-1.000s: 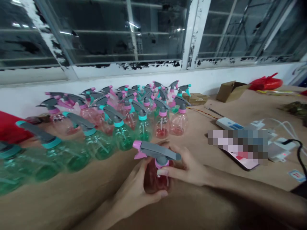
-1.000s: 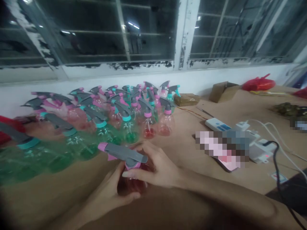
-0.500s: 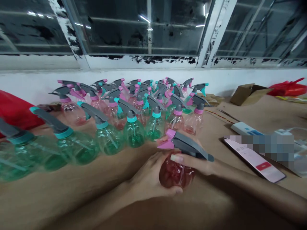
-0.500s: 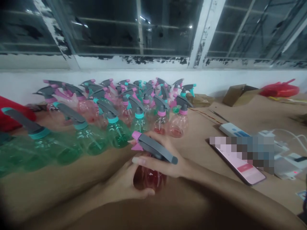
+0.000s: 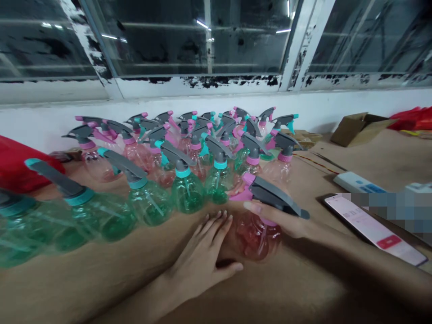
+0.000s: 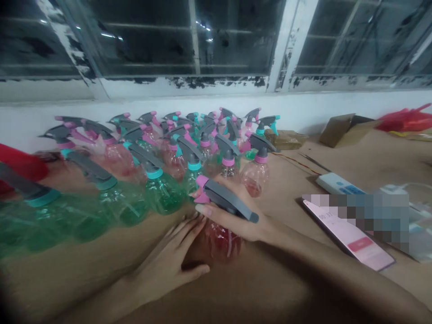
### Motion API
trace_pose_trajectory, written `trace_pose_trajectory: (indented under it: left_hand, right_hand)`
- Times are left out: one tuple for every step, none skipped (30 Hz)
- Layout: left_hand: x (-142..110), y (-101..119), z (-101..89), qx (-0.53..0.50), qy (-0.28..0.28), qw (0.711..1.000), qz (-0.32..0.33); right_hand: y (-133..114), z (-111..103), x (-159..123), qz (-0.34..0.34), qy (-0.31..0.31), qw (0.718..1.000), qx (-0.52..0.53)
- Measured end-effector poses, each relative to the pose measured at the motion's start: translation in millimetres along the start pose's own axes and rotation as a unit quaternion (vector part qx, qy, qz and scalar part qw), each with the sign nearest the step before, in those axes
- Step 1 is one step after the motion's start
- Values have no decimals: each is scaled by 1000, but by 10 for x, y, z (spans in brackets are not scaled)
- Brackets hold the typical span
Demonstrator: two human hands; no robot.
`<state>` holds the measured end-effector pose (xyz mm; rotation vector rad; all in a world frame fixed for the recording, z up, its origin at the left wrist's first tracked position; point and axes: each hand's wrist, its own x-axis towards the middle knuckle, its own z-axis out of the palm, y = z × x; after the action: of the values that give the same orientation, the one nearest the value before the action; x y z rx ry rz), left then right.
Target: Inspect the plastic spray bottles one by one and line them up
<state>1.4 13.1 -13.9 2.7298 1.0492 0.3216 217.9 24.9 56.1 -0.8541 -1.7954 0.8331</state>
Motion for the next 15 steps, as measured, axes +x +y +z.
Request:
trace_pose_trajectory:
  left_hand:
    - [-7, -7, 14, 12, -2, 1000, -1]
    - [-10, -11, 25, 22, -2, 1000, -1]
    - [-9, -13, 32, 30, -1, 1000, 1]
    - [-7, -13, 35, 36, 2, 999, 4]
    - [-3, -12, 35, 40, 3, 999, 6]
    - [0, -10, 33, 43, 4, 999, 8]
    - [2, -8, 29, 45, 3, 999, 10]
    - [3, -5, 26, 47, 2, 999, 11]
    - [3, -2, 24, 48, 1, 999, 12]
    - [2, 0, 24, 49, 1, 999, 12]
    - [0, 2, 24, 50, 1, 999, 12]
    - [-3, 3, 26, 52, 0, 999, 11]
    - [-5, 4, 28, 54, 0, 998, 10]
    - [-6, 4, 30, 56, -1, 998, 10]
    - [-8, 4, 31, 56, -1, 998, 10]
  right_hand:
    - [21, -12, -3, 13, 7, 1000, -1]
    - [34, -20, -6, 26, 11, 1000, -1]
    - [39, -25, -11, 37, 13, 999, 2]
    - [38, -28, -15, 45, 11, 999, 8]
    - [33, -28, -20, 51, 6, 999, 14]
    - [28, -28, -25, 56, 1, 998, 20]
    - [23, -27, -29, 60, -6, 998, 26]
    - [19, -26, -31, 61, -10, 998, 29]
    - [17, -26, -32, 60, -12, 998, 30]
    - [16, -26, -31, 58, -11, 998, 30]
    - [16, -26, -29, 53, -9, 998, 29]
    - [14, -26, -25, 48, -8, 998, 27]
    - [12, -26, -21, 43, -7, 999, 25]
    - [8, -26, -17, 38, -6, 999, 24]
    - [3, -27, -13, 34, -7, 999, 23]
